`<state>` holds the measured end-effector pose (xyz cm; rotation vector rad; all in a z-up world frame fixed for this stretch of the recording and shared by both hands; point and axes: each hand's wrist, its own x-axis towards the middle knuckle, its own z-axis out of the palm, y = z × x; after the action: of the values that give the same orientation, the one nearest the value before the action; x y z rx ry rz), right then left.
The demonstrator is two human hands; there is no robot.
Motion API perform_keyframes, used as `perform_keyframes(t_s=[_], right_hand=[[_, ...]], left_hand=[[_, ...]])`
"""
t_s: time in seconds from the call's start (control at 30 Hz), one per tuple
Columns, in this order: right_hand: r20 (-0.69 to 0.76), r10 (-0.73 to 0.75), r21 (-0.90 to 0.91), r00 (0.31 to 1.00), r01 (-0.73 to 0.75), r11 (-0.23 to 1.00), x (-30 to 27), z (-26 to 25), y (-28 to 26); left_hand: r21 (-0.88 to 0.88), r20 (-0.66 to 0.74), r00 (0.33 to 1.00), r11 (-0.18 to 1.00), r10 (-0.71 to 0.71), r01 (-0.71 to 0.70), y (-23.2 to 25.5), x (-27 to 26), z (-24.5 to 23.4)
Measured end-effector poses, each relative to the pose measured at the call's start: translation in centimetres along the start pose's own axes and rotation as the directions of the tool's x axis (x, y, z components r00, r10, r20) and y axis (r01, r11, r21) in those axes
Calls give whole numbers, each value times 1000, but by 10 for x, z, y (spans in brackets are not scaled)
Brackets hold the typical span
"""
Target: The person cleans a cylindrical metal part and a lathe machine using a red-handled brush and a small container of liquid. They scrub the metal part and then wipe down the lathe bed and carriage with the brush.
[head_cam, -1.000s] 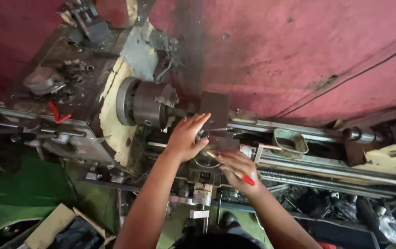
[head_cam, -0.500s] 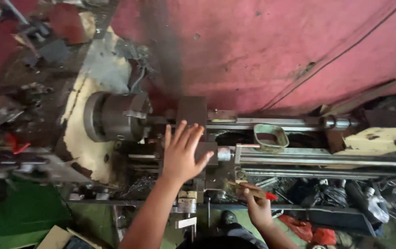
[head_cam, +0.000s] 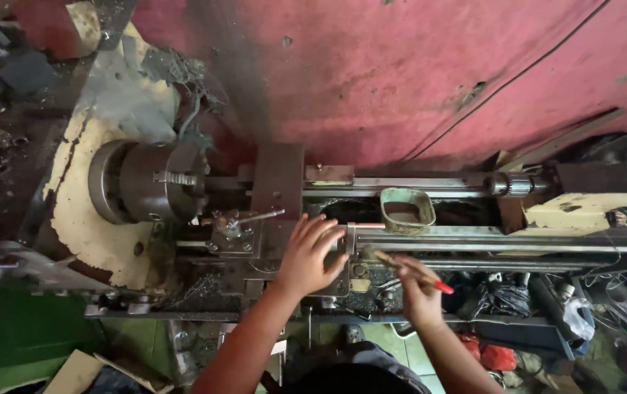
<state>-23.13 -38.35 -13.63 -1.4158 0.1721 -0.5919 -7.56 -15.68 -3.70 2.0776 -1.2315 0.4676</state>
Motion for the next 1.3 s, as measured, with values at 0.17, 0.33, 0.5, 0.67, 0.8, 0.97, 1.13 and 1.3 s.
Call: perform_keyframes(t_s=[0.17, 0.33, 0.5, 0.67, 0.8, 0.97, 1.13, 1.3], right_hand=[[-269, -51, -108, 962, 23, 994, 31, -11, -24], [-371, 49, 68, 927, -26, 997, 46, -34, -6], [-457, 155, 43, 876, -152, 987, 39, -56, 3], [-513, 252, 233, 820, -150, 961, 35, -64, 8], [-495, 261, 267, 829, -141, 953, 44, -75, -3], [-505, 267, 253, 821, -155, 955, 45, -103, 30], [-506, 297, 283, 809, -170, 944, 53, -92, 14], [-501, 326, 303, 802, -190, 934, 66, -84, 5]], left_hand=[[-74, -139, 990, 997, -26, 16, -1, 39, 31], [-191, -102, 980, 970, -170, 149, -7, 76, 83], [52, 596, 639, 818, -485, 573, 3, 126, 97], [199, 710, 537, 861, -455, 467, 21, 156, 128], [167, 766, 512, 889, -390, 427, 8, 172, 162], [263, 797, 489, 933, -353, 245, 2, 174, 191], [312, 820, 423, 920, -387, 237, 2, 179, 182], [320, 865, 337, 926, -371, 200, 1, 179, 181]])
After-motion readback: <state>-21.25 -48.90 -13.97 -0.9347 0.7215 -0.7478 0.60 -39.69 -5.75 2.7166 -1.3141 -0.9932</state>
